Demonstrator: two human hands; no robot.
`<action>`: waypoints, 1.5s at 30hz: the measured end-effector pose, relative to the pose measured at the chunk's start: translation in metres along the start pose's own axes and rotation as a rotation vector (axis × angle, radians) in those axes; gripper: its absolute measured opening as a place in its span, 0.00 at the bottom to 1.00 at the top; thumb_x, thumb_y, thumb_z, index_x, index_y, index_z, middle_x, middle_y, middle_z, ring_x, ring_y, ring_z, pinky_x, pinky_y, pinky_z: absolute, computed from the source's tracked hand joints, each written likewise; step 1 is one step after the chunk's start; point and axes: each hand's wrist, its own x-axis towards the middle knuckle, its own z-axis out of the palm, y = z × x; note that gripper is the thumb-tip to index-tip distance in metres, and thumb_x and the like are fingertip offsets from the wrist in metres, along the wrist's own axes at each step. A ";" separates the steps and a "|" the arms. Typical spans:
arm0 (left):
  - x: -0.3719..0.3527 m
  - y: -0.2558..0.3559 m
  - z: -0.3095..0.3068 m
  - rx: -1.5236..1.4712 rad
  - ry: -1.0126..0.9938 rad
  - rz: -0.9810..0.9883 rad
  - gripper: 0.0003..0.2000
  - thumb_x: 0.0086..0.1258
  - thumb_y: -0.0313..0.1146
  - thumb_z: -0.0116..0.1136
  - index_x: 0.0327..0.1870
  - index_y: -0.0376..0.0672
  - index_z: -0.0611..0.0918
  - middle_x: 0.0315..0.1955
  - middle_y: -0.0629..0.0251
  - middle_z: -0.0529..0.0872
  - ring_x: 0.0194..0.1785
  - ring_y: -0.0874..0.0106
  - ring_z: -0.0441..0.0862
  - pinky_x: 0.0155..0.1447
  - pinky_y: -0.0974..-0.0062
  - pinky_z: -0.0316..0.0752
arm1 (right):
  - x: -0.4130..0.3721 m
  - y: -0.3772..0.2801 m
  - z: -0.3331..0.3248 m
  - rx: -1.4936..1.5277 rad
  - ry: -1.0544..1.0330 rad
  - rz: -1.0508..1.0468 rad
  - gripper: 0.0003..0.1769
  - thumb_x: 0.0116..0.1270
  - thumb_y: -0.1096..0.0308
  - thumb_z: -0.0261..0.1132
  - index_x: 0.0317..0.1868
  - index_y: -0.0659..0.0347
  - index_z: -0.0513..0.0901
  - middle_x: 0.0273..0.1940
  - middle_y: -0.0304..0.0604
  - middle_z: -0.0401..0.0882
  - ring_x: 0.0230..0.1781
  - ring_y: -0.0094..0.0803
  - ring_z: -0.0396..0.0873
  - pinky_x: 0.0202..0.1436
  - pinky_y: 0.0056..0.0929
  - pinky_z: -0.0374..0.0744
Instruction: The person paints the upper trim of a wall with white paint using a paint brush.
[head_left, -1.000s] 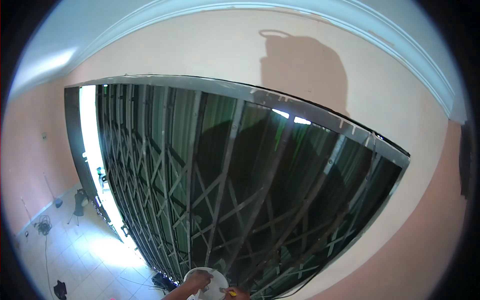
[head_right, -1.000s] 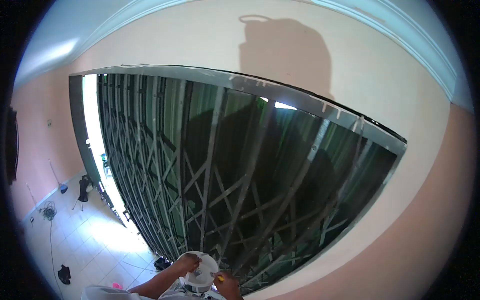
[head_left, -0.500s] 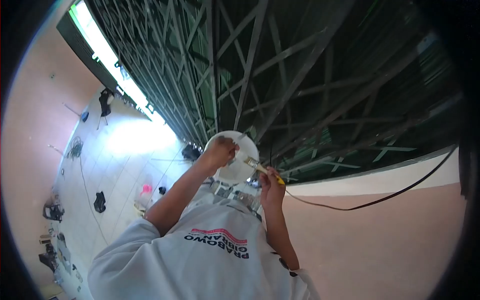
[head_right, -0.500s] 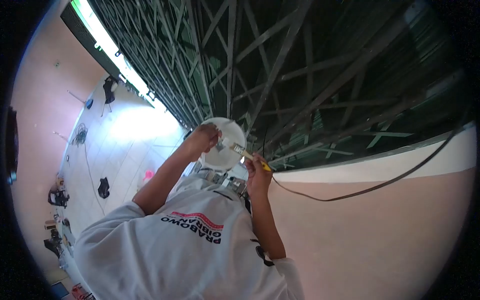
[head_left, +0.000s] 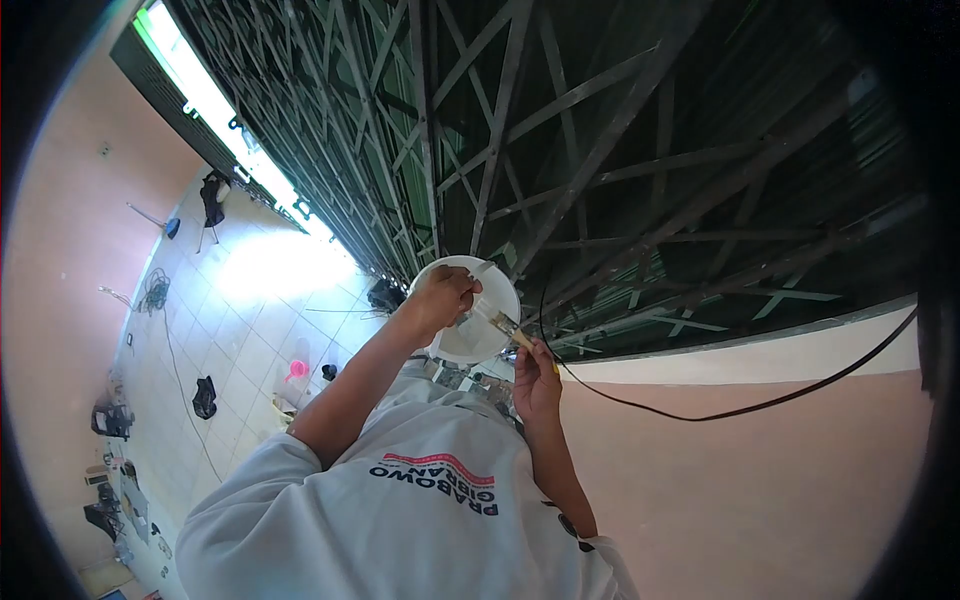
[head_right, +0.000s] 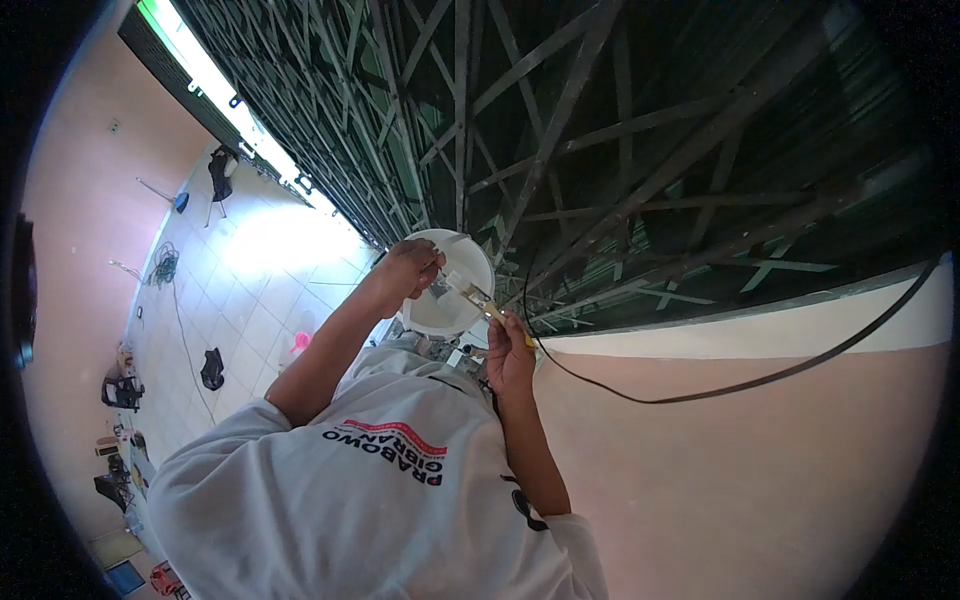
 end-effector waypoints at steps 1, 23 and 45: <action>-0.002 -0.006 -0.002 0.288 0.018 0.161 0.11 0.71 0.36 0.46 0.38 0.41 0.79 0.21 0.69 0.73 0.23 0.75 0.68 0.27 0.74 0.63 | 0.002 -0.001 0.000 -0.032 0.015 0.006 0.08 0.70 0.74 0.63 0.47 0.67 0.79 0.43 0.44 0.83 0.44 0.31 0.83 0.50 0.26 0.85; 0.068 -0.066 -0.031 0.834 -0.049 0.379 0.10 0.60 0.29 0.57 0.40 0.41 0.87 0.53 0.65 0.83 0.56 0.63 0.80 0.60 0.71 0.76 | -0.006 -0.012 0.028 -0.031 0.106 0.136 0.11 0.71 0.68 0.63 0.30 0.61 0.80 0.23 0.38 0.73 0.22 0.28 0.70 0.24 0.29 0.72; 0.018 -0.014 -0.012 -0.079 -0.002 -0.009 0.09 0.72 0.34 0.48 0.33 0.40 0.76 0.17 0.73 0.67 0.17 0.79 0.60 0.22 0.77 0.51 | 0.058 0.015 -0.051 -0.483 -0.258 -0.422 0.12 0.73 0.63 0.61 0.36 0.62 0.86 0.31 0.45 0.84 0.28 0.35 0.81 0.34 0.35 0.83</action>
